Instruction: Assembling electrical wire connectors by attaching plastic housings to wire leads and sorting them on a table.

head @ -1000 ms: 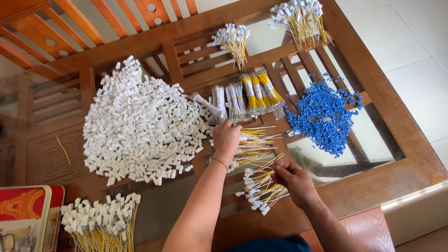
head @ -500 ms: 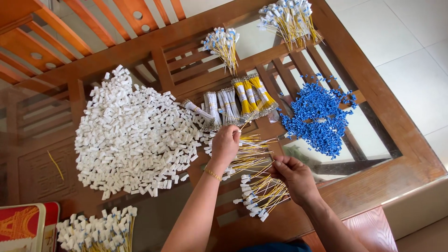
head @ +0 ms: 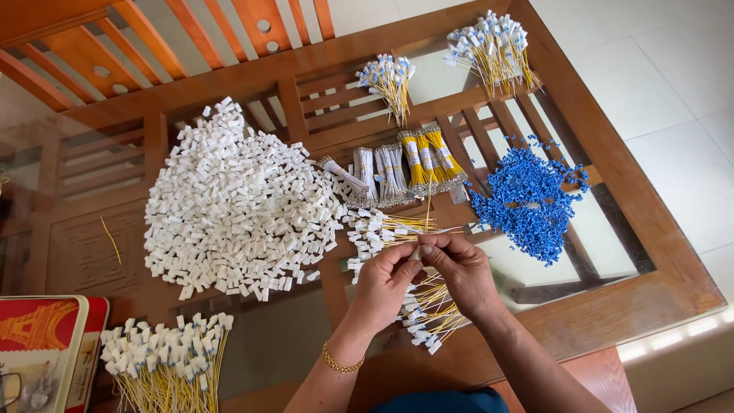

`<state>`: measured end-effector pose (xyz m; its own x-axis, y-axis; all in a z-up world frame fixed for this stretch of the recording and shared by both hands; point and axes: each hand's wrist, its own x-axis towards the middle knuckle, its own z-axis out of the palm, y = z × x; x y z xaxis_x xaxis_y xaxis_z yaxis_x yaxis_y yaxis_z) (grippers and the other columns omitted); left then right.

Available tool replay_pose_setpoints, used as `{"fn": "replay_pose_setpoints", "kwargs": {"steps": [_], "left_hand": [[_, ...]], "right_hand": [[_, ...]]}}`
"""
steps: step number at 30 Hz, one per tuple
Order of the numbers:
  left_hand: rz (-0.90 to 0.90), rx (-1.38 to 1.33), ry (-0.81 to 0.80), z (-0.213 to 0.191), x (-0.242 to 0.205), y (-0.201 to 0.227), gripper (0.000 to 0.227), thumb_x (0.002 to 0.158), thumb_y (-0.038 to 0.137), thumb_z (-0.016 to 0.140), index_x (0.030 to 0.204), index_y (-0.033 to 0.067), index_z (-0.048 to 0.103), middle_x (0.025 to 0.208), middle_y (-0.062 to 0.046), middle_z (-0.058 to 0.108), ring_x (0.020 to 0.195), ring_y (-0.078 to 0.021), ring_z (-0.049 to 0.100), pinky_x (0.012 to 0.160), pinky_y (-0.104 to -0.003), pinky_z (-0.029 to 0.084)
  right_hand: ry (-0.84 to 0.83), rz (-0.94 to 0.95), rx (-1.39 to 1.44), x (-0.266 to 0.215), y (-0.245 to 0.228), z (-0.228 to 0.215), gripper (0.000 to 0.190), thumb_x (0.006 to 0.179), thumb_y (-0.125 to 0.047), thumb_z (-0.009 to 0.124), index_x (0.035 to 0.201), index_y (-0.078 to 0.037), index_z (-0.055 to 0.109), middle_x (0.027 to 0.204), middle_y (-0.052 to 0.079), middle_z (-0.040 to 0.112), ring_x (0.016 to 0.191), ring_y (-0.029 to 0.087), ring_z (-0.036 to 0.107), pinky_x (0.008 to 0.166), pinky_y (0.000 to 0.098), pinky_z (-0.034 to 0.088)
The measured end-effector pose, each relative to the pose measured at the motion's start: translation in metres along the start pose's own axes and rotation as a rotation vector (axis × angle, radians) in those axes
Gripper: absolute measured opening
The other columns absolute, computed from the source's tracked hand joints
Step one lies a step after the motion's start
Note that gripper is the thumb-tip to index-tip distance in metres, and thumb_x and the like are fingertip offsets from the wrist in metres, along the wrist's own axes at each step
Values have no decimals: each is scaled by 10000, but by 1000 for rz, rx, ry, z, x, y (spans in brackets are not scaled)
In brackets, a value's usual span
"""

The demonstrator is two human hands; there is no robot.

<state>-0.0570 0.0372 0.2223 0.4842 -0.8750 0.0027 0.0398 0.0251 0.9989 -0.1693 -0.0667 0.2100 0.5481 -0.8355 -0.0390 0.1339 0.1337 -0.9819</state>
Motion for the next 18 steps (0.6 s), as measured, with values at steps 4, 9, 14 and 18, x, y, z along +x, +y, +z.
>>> {"fn": "replay_pose_setpoints", "kwargs": {"steps": [4, 9, 14, 18], "left_hand": [[92, 49, 41, 5, -6, 11, 228, 995, 33, 631, 1200, 18, 728, 1034, -185, 760, 939, -249, 730, 811, -358, 617], [-53, -85, 37, 8, -7, -11, 237, 1008, 56, 617, 1212, 29, 735, 977, -153, 756, 837, -177, 681, 739, -334, 631], [-201, -201, 69, 15, -4, -37, 239, 985, 63, 644, 1196, 31, 753, 894, -146, 761, 734, -157, 688, 670, -291, 642], [-241, 90, -11, 10, 3, -66, 228, 968, 100, 672, 1167, 105, 784, 821, -117, 742, 710, -184, 685, 653, -342, 627]], "right_hand": [[-4, -73, -64, -15, -11, 7, 181, 926, -8, 723, 1089, 55, 771, 838, 131, 727, 777, 149, 691, 737, 348, 617], [-37, -199, -122, -21, 1, -2, 245, 922, 17, 703, 1161, 30, 758, 871, 148, 712, 776, 184, 732, 725, 363, 624], [-20, -267, -197, -28, -2, -2, 268, 923, 16, 697, 1183, -3, 759, 899, 133, 697, 780, 176, 733, 701, 333, 614], [-38, -151, -280, -16, 51, -45, 269, 906, 59, 684, 1149, -7, 779, 857, 128, 707, 722, 197, 739, 701, 374, 620]]}}
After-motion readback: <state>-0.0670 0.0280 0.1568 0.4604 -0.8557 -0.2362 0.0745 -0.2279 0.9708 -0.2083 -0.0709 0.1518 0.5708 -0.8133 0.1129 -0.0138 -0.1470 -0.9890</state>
